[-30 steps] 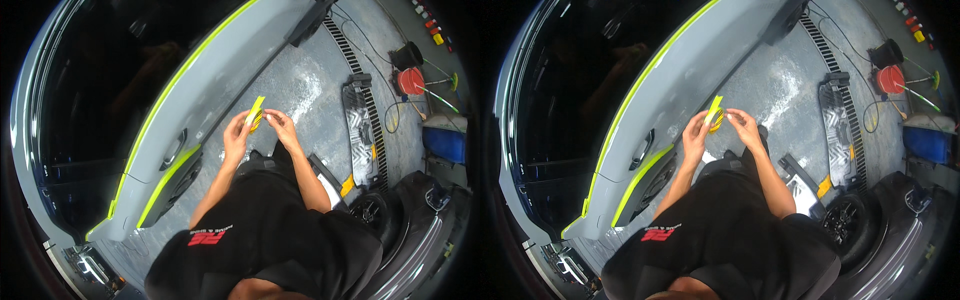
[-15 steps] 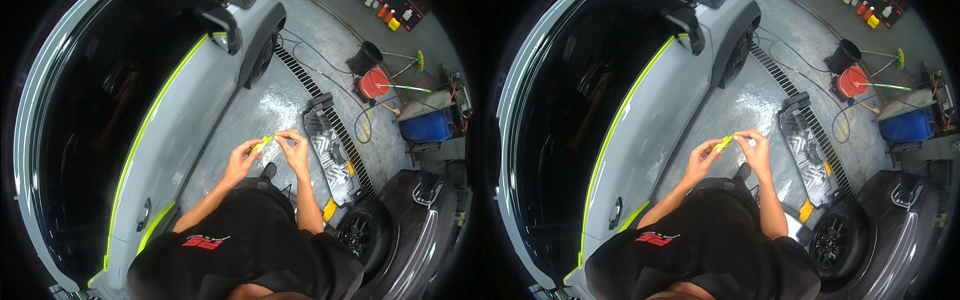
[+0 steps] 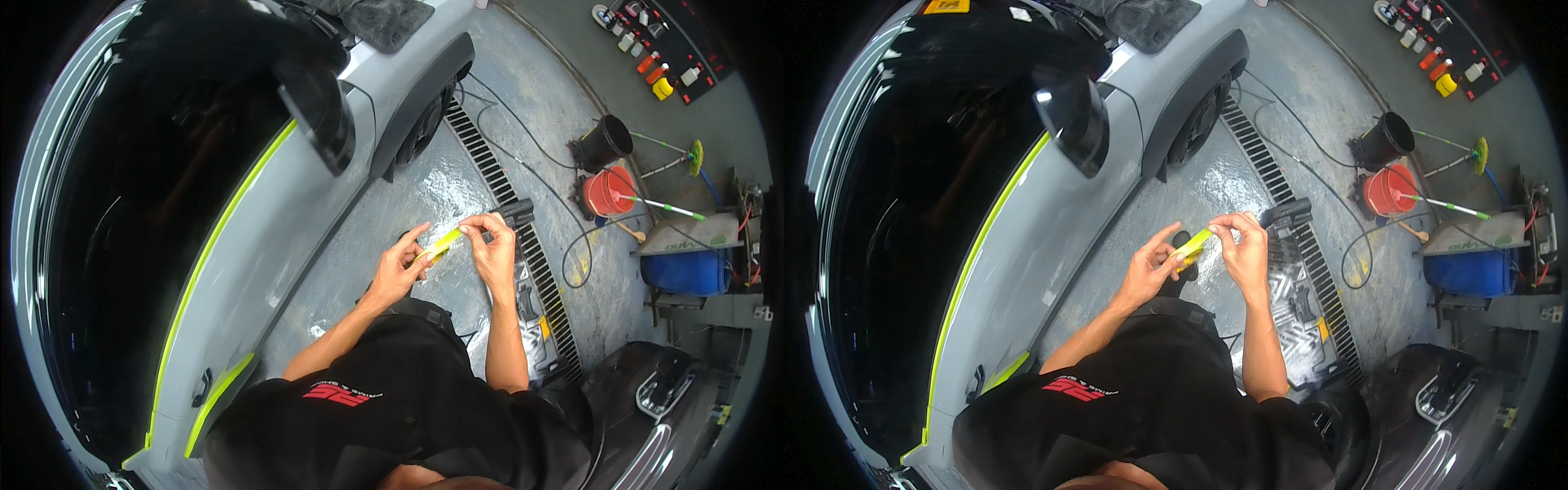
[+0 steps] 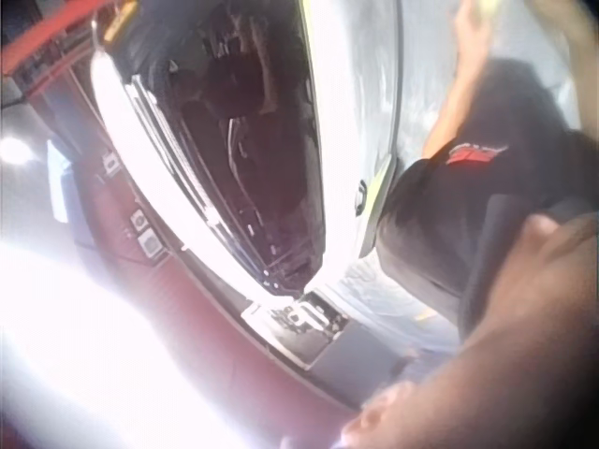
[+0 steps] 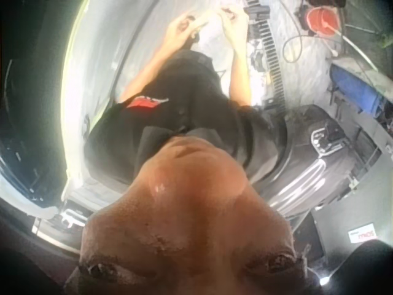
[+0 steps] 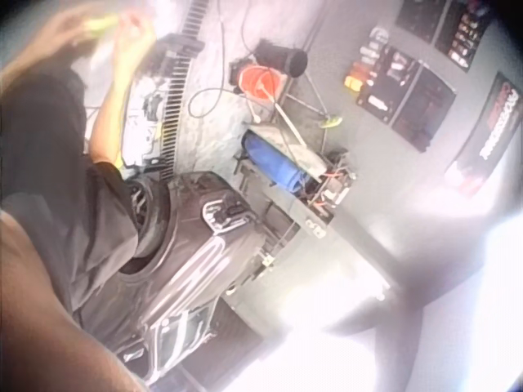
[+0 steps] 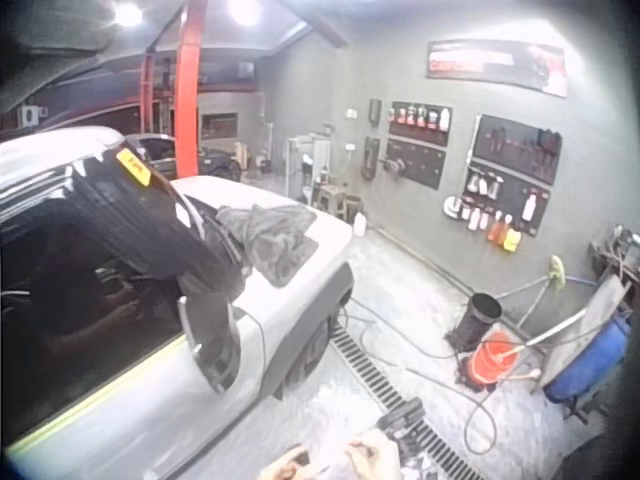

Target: The person applies bright yellow tape to the body panels of a silver car. They wipe the surface with a cloth, then measure and apply strips of tape along the door edges, side mirror, and wheel arches, smoothing the tape to ensure adhesion.

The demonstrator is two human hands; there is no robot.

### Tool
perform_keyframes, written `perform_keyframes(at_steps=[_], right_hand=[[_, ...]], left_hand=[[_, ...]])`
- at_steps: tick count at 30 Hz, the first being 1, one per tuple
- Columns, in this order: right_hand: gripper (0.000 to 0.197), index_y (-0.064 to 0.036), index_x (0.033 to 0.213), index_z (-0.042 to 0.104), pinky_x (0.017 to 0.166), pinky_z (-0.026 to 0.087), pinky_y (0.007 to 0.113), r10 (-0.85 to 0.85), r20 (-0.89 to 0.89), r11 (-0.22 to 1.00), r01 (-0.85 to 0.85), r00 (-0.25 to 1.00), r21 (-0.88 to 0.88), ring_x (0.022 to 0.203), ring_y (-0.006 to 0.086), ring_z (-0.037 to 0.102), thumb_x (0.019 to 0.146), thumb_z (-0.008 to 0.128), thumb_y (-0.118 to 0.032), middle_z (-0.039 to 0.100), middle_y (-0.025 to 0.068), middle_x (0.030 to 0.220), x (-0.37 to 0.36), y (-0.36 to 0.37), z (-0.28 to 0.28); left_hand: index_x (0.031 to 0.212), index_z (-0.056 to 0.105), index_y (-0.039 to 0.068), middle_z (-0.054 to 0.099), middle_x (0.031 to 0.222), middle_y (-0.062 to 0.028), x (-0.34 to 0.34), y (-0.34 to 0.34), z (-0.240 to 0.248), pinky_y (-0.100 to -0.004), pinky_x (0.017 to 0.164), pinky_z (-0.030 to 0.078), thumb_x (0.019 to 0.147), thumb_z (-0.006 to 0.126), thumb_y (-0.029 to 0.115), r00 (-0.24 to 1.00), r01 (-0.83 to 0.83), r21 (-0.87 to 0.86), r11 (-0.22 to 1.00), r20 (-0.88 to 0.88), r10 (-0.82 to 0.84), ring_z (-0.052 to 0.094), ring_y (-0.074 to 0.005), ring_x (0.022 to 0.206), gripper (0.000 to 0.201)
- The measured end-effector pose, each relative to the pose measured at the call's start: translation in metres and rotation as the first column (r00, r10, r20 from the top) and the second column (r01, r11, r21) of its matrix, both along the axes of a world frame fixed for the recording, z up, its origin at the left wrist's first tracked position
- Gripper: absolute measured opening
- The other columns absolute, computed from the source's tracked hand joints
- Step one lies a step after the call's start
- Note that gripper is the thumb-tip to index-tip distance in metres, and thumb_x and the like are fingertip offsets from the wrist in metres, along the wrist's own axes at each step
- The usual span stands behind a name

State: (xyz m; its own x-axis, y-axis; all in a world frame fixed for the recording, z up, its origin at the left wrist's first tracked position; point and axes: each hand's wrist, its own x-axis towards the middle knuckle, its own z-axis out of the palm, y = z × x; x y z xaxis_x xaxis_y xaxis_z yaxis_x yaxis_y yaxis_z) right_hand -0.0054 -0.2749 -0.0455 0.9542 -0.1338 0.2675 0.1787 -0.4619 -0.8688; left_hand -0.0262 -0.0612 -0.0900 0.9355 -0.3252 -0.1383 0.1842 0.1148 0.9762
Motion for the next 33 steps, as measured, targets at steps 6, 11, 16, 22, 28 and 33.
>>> perform_keyframes(at_steps=[6,11,16,22,28,33], right_hand=[[0.007,-0.0029,0.093,0.076,0.086,0.052,0.042,-0.082,0.160,0.959,0.121,0.984,-0.255,0.091,0.0310,0.066,0.089,0.074,0.002,0.073,0.0127,0.087,0.168,-0.051,0.001],[0.005,-0.0011,0.097,0.075,0.081,0.054,0.041,-0.205,0.234,0.904,0.276,0.950,-0.328,0.085,0.0305,0.068,0.095,0.071,-0.002,0.073,0.0160,0.087,0.326,-0.144,0.029],[0.012,-0.0017,0.101,0.077,0.080,0.055,0.039,-0.176,0.150,0.922,0.217,0.973,-0.321,0.083,0.0268,0.072,0.096,0.074,-0.012,0.077,0.0172,0.092,0.500,-0.221,0.043],[0.014,-0.0032,0.103,0.079,0.085,0.057,0.037,-0.136,0.060,0.957,0.147,0.989,-0.251,0.091,0.0191,0.076,0.095,0.077,-0.015,0.081,0.0129,0.095,0.722,-0.296,-0.022],[0.011,-0.0063,0.100,0.082,0.089,0.058,0.036,-0.002,-0.086,1.000,0.002,0.996,0.004,0.093,0.0179,0.075,0.093,0.080,-0.015,0.082,0.0097,0.097,0.943,-0.348,-0.201],[0.010,-0.0037,0.100,0.080,0.084,0.057,0.033,0.086,-0.323,0.971,-0.006,0.942,0.241,0.087,0.0145,0.072,0.095,0.080,-0.012,0.081,0.0085,0.093,1.004,-0.311,-0.301]], left_hand=[[0.155,0.050,0.005,0.069,0.076,-0.0052,0.124,-0.034,0.000,-0.0304,0.062,0.055,0.102,0.073,0.010,0.990,-0.089,0.052,0.995,0.114,0.083,0.070,-0.0125,0.068,0.058],[0.147,0.057,0.003,0.073,0.081,-0.0085,0.213,-0.051,0.036,-0.0292,0.064,0.056,0.101,0.075,0.009,0.972,-0.119,0.085,0.989,0.214,0.098,0.072,-0.0134,0.069,0.050],[0.140,0.064,0.002,0.077,0.087,-0.0096,0.283,-0.069,0.043,-0.0286,0.063,0.057,0.098,0.078,0.005,0.946,-0.232,0.173,0.957,0.269,0.181,0.073,-0.0134,0.070,0.044],[0.132,0.069,-0.001,0.076,0.078,-0.0076,0.377,-0.104,0.045,-0.0278,0.072,0.058,0.093,0.079,-0.001,0.909,-0.399,0.384,0.832,0.282,0.306,0.073,-0.0128,0.067,0.041],[0.115,0.078,0.002,0.082,0.099,-0.0125,0.499,-0.155,0.041,-0.0306,0.070,0.059,0.086,0.086,0.001,0.895,-0.442,0.647,0.621,0.362,0.260,0.077,-0.0168,0.076,0.030],[0.104,0.081,0.000,0.082,0.099,-0.0123,0.594,-0.197,0.072,-0.0301,0.074,0.058,0.084,0.086,0.000,0.884,-0.415,0.780,0.468,0.225,0.409,0.077,-0.0169,0.079,0.021]])
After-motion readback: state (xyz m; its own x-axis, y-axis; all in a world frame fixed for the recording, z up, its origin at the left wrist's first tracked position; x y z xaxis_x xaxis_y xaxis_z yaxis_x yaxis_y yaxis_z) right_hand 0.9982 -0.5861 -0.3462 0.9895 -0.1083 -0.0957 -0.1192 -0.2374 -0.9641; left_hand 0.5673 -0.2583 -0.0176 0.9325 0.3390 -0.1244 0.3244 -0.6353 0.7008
